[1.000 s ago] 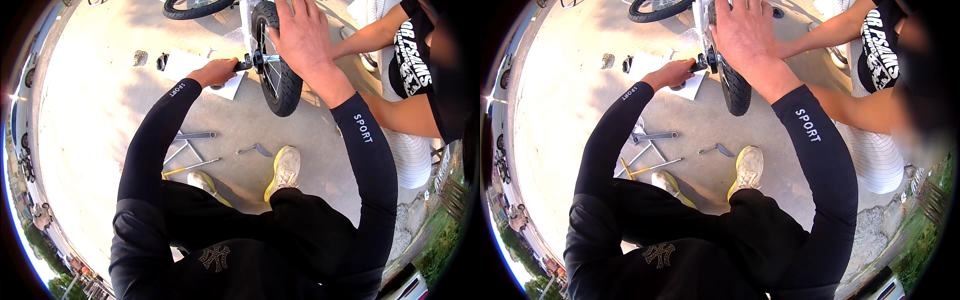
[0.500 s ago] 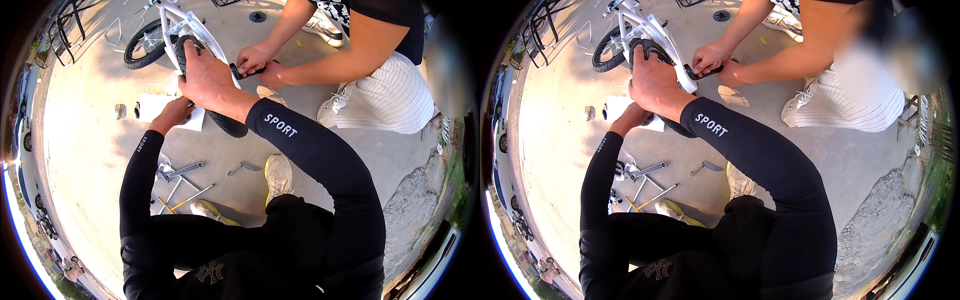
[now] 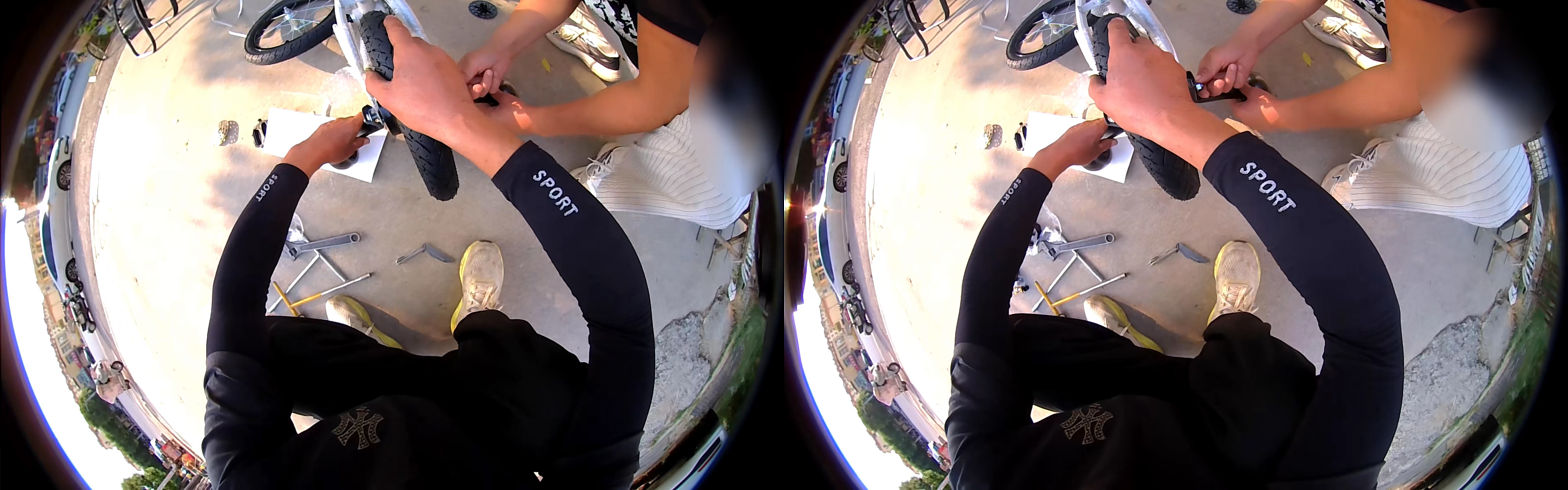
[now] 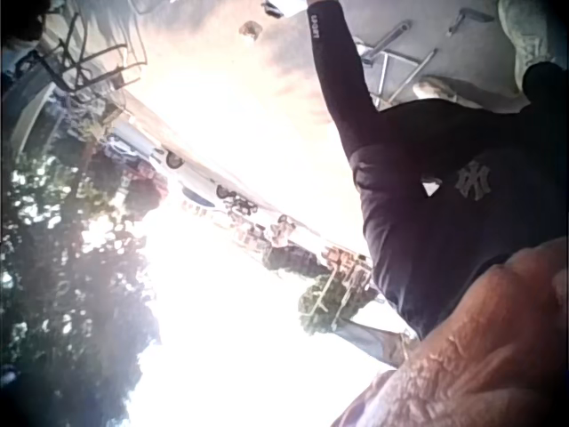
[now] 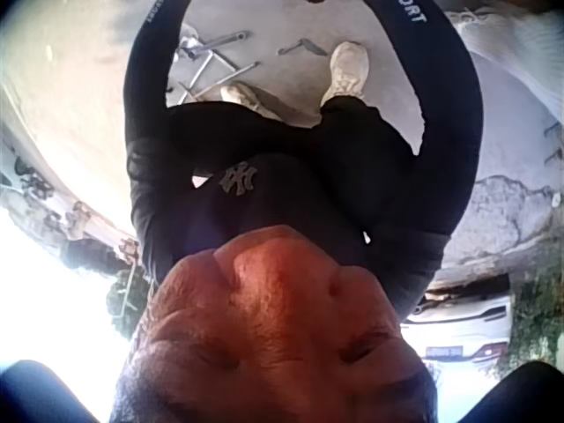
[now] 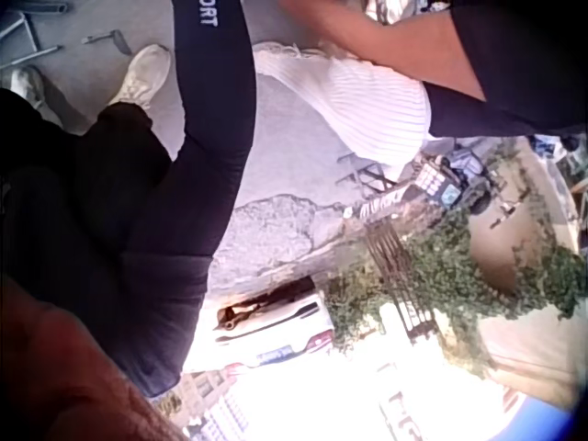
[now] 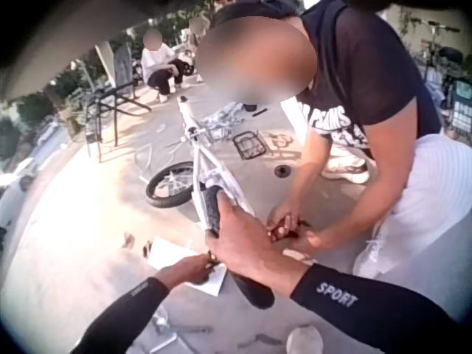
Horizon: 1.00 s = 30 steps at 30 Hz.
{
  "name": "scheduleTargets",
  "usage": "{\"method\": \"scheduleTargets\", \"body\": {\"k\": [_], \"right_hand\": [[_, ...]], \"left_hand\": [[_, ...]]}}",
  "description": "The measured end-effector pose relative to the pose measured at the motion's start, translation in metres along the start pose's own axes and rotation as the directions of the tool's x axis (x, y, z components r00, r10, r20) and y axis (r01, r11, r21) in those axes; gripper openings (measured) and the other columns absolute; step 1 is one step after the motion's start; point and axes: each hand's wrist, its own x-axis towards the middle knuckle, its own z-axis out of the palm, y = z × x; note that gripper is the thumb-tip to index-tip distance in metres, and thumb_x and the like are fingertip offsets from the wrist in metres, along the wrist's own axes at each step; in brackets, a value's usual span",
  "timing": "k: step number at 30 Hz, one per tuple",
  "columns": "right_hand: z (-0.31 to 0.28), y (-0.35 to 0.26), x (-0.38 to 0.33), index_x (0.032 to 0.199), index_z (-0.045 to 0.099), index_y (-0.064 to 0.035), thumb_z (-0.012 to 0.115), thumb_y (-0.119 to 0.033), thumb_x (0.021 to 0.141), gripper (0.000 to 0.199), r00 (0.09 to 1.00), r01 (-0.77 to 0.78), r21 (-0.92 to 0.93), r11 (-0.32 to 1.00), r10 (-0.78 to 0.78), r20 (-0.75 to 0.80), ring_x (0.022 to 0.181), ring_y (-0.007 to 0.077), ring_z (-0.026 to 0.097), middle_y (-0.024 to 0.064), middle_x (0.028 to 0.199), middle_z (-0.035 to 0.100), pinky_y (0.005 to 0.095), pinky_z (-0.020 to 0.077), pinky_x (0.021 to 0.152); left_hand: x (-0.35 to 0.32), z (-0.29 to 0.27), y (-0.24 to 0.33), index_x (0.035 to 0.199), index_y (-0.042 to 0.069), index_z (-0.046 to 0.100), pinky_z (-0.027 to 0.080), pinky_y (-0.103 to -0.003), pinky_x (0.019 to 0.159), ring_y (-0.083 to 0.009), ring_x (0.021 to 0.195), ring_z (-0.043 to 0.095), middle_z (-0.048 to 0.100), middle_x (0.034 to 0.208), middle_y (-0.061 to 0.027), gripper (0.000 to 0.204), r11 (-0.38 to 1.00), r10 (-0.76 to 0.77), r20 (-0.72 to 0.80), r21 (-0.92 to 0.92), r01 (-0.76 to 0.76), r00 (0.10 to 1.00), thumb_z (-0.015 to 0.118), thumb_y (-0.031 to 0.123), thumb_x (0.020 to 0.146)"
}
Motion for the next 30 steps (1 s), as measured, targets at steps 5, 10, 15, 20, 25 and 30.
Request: {"method": "scheduleTargets", "body": {"k": [5, 10, 15, 20, 25, 30], "right_hand": [[-0.012, 0.013, -0.005, 0.131, 0.046, 0.0053, 0.069, -0.028, 0.082, 0.063, 1.0, 0.016, 0.056, 0.998, -0.015, -0.012, 0.086, 0.0426, 0.07, 0.0271, 0.093, 0.069, 0.0459, 0.0569, 0.078], [-0.013, 0.013, -0.003, 0.136, 0.043, 0.007, 0.067, -0.028, 0.082, 0.069, 1.0, 0.022, 0.134, 0.991, -0.022, -0.004, 0.086, 0.0425, 0.07, 0.0274, 0.093, 0.069, 0.0471, 0.0553, 0.078], [-0.015, 0.01, -0.008, 0.147, 0.037, 0.0039, 0.072, -0.028, 0.086, 0.077, 1.0, -0.028, 0.073, 0.997, 0.028, 0.001, 0.084, 0.0302, 0.072, 0.0215, 0.097, 0.072, 0.0362, 0.0553, 0.076], [-0.015, 0.001, -0.01, 0.148, 0.037, 0.0028, 0.071, -0.028, 0.088, 0.076, 1.0, -0.02, 0.035, 0.999, 0.02, 0.009, 0.094, 0.0326, 0.069, 0.023, 0.111, 0.068, 0.0385, 0.054, 0.083], [-0.012, -0.008, -0.015, 0.134, 0.051, 0.0022, 0.071, -0.025, 0.083, 0.061, 0.907, 0.266, -0.48, 0.836, -0.385, -0.168, 0.116, 0.0359, 0.058, 0.0217, 0.125, 0.058, 0.0461, 0.0501, 0.089], [0.019, -0.051, -0.044, 0.11, 0.067, 0.0006, 0.063, -0.017, 0.083, 0.032, 0.851, 0.504, -0.587, 0.634, -0.48, 0.213, 0.114, 0.0246, 0.057, 0.0123, 0.109, 0.066, 0.0367, 0.0455, 0.089]], "left_hand": [[-0.003, -0.003, 0.011, 0.116, 0.002, 0.05, 0.05, -0.048, 0.088, -0.0407, 0.103, 0.064, 0.067, 0.106, -0.0234, 0.034, 0.999, 0.021, -0.02, -0.041, -0.022, 1.0, 0.062, 0.028, 0.096], [-0.008, -0.007, 0.016, 0.116, 0.003, 0.051, 0.05, -0.048, 0.087, -0.0404, 0.102, 0.065, 0.068, 0.102, -0.0216, 0.03, 0.997, 0.018, -0.026, -0.077, -0.02, 1.0, 0.063, 0.023, 0.096], [-0.011, -0.004, 0.019, 0.114, 0.004, 0.052, 0.05, -0.048, 0.086, -0.0412, 0.102, 0.064, 0.068, 0.103, -0.0217, 0.027, 0.989, 0.033, -0.095, -0.138, -0.046, 0.995, 0.062, 0.021, 0.096], [0.0, 0.005, 0.011, 0.115, 0.004, 0.054, 0.049, -0.049, 0.089, -0.0428, 0.103, 0.063, 0.066, 0.108, -0.0234, 0.027, 0.982, 0.07, -0.116, -0.168, -0.089, 0.991, 0.062, 0.022, 0.096], [0.009, 0.011, 0.012, 0.118, 0.004, 0.052, 0.05, -0.05, 0.087, -0.0432, 0.101, 0.064, 0.068, 0.105, -0.0233, 0.03, 0.987, 0.08, -0.118, -0.126, -0.095, 0.99, 0.062, 0.023, 0.096], [0.019, 0.03, -0.015, 0.127, 0.005, 0.049, 0.051, -0.047, 0.089, -0.0403, 0.105, 0.065, 0.068, 0.109, -0.0229, 0.045, 0.97, 0.123, -0.132, -0.195, -0.148, 0.984, 0.068, 0.025, 0.092]]}}
